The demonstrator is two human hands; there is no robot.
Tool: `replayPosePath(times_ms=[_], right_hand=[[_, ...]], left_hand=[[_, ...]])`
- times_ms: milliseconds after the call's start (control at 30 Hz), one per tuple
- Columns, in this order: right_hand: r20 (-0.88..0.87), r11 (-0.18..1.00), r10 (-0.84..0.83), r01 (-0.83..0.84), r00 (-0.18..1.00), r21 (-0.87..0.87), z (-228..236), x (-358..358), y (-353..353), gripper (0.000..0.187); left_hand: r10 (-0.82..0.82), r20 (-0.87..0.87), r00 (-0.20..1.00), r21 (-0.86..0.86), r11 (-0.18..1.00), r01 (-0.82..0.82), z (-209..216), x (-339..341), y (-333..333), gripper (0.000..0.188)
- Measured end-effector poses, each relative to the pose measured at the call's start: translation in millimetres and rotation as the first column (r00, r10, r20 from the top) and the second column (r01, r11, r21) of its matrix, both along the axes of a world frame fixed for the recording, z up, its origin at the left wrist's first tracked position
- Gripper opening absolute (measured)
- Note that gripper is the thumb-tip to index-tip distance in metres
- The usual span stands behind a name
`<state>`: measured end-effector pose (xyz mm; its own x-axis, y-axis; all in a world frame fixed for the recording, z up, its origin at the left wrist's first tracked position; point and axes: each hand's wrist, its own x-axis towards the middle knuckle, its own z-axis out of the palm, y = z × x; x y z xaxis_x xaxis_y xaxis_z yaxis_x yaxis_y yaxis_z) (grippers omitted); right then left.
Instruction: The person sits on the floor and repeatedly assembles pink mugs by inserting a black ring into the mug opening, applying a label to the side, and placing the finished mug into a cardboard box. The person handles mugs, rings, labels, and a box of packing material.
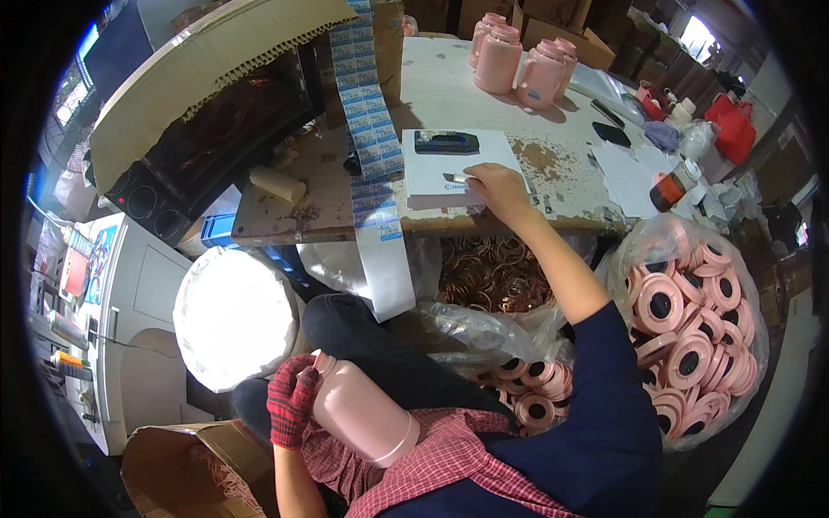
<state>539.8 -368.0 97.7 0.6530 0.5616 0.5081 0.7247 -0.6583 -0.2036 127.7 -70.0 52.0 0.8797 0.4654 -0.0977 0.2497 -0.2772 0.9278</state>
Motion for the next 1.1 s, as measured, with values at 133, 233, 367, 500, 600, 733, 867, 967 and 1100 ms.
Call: replayPosePath(times_ms=[133, 233, 367, 500, 600, 733, 867, 967, 1100], right_hand=[[0.070, 0.969, 0.110, -0.091, 0.991, -0.228, -27, 49, -14, 0.018], [-0.021, 1.000, -0.026, 0.026, 0.999, 0.014, -21, 57, -30, 0.019], [-0.472, 0.983, -0.181, 0.175, 0.863, -0.058, -1, 52, -46, 0.035], [-0.451, 0.970, -0.197, 0.106, 0.871, -0.219, -2, 49, -42, 0.041], [-0.520, 0.964, -0.224, 0.108, 0.824, -0.243, -9, 55, -37, 0.046], [-0.419, 0.924, -0.279, 0.123, 0.864, -0.362, -6, 62, -28, 0.051], [-0.079, 0.816, -0.366, 0.279, 0.927, -0.506, 19, 27, 3, 0.055], [-0.370, 0.943, -0.164, 0.035, 0.914, -0.331, 30, -37, 51, 0.052], [-0.809, 0.918, 0.357, -0.337, 0.466, 0.210, 0, -169, 106, 0.038]], left_hand=[[-0.124, -0.087, 0.989, 0.190, 0.972, 0.138, 8, 3, 8, 0.032], [-0.048, 0.022, 0.999, -0.066, 0.997, 0.049, -3, -3, 13, 0.028], [0.004, 0.333, 0.943, -0.305, 0.947, 0.103, -34, -21, 26, 0.033], [0.026, 0.315, 0.949, -0.330, 0.940, 0.084, -50, -33, 38, 0.045], [0.073, 0.285, 0.956, -0.330, 0.944, 0.026, -50, -36, 37, 0.039], [0.247, 0.227, 0.942, -0.227, 0.954, -0.196, -47, -45, 30, 0.034], [0.422, 0.311, 0.851, -0.156, 0.906, -0.392, -44, -73, 20, 0.029], [0.536, 0.328, 0.778, -0.180, 0.844, -0.505, -42, -93, 1, 0.030], [0.550, 0.390, 0.739, -0.393, 0.825, -0.407, -47, -95, -36, 0.050]])
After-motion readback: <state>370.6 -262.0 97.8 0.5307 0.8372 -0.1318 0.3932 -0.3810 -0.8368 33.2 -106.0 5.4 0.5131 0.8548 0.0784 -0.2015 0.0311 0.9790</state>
